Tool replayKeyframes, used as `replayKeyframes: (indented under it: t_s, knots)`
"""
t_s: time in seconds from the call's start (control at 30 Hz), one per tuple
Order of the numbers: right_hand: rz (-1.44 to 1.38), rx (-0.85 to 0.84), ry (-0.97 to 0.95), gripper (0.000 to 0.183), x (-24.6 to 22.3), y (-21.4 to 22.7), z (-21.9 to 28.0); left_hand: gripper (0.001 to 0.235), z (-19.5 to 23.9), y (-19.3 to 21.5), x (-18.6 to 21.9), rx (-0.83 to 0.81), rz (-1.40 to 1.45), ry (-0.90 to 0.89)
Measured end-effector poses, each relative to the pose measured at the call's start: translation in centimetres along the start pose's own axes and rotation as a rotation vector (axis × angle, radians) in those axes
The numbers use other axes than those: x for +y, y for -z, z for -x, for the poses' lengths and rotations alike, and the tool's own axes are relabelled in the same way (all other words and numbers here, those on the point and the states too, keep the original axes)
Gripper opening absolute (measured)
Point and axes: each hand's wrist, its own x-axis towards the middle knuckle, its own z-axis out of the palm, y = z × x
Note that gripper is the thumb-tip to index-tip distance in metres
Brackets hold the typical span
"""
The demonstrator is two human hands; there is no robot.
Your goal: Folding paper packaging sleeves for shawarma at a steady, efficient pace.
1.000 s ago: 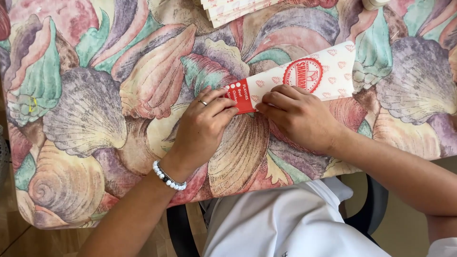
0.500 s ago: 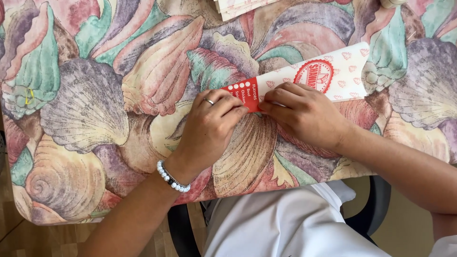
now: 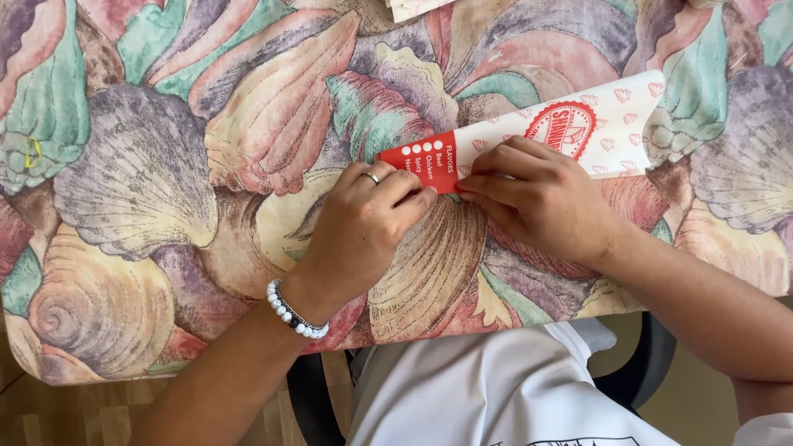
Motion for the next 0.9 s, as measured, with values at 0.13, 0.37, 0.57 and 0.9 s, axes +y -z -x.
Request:
replayKeyframes:
  t_s: [0.13, 0.37, 0.57, 0.9]
  knots:
    - [-0.02, -0.002, -0.018, 0.006, 0.1, 0.0, 0.1, 0.013, -0.5, 0.6, 0.6, 0.002, 0.052, 0.03]
    - [-0.052, -0.076, -0.012, 0.008, 0.6, 0.3, 1.1, 0.016, -1.2, 1.4, 1.3, -0.071, -0.01, 0.044]
    - [0.05, -0.129, 0.056, 0.018, 0.9, 0.8, 1.9, 0.015, -1.4, 1.7, 1.4, -0.069, 0.002, 0.039]
    - [0.37, -0.256, 0.124, 0.015, 0.9, 2.5, 3.4, 0.017, -1.3, 1.8, 0.8, -0.159, 0.011, 0.027]
